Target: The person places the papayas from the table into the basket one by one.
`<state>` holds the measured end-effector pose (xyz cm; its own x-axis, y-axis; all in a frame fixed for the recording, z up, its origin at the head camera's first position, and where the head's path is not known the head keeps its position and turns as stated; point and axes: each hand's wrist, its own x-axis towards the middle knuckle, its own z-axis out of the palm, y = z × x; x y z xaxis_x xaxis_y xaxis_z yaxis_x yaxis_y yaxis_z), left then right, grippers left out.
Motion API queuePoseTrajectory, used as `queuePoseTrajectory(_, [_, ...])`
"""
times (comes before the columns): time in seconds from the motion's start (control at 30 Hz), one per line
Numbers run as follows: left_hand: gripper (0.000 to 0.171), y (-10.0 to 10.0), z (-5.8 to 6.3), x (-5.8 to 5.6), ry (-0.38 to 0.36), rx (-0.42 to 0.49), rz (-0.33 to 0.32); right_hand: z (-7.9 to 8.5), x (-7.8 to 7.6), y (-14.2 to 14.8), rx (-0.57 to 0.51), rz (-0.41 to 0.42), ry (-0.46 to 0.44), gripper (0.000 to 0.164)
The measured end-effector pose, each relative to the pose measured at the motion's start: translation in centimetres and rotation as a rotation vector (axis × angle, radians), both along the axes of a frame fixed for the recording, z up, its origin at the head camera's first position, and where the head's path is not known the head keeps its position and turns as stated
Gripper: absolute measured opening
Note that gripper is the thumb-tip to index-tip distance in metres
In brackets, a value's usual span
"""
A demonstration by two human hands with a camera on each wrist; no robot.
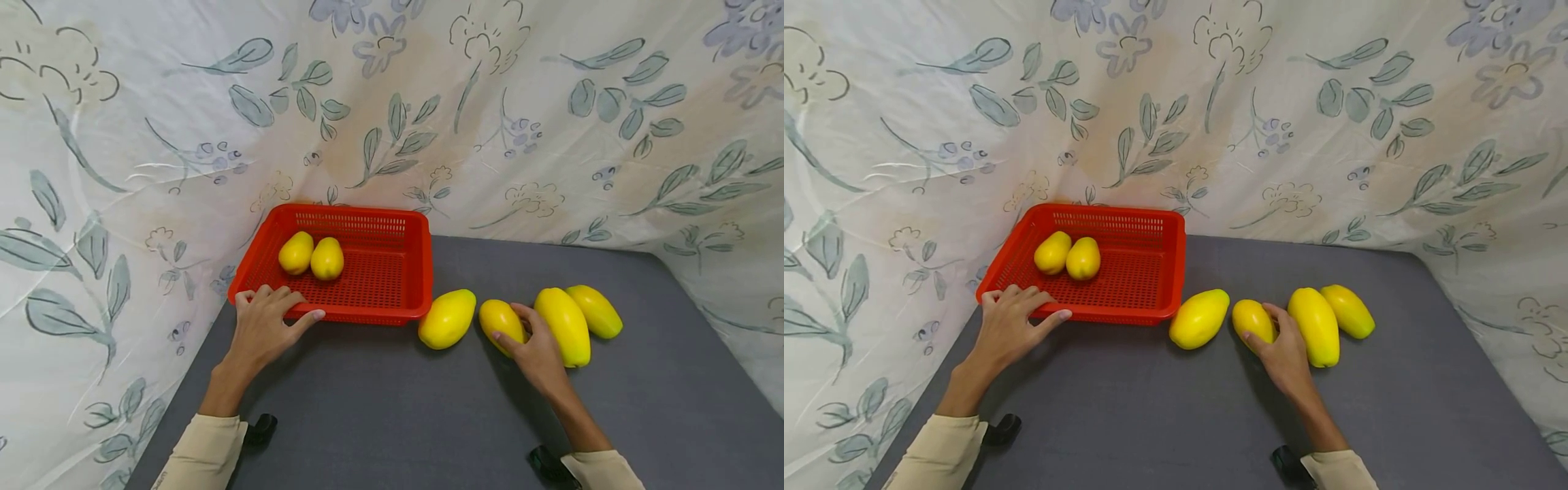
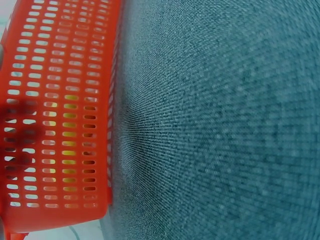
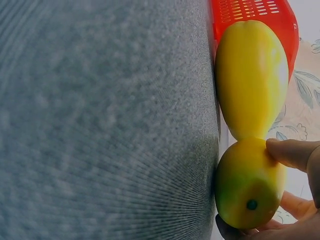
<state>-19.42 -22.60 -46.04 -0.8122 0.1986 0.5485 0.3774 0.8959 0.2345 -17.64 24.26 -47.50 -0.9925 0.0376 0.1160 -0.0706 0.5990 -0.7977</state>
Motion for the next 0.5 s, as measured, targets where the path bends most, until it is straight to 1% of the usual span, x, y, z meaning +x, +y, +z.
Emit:
queuePoseTrajectory(0.2, [0.044, -0.1, -0.03, -0.05, -0.003, 0.003, -0.001, 0.12, 0.07, -0.13, -0.01, -0.008, -0.005, 0.074])
queuePoseTrajectory(0.5, [0.044, 0.08, 0.1, -0.05, -0.013, 0.004, 0.005, 0.95, 0.2, -0.17, -0.054, -0.015, -0.015, 0.076])
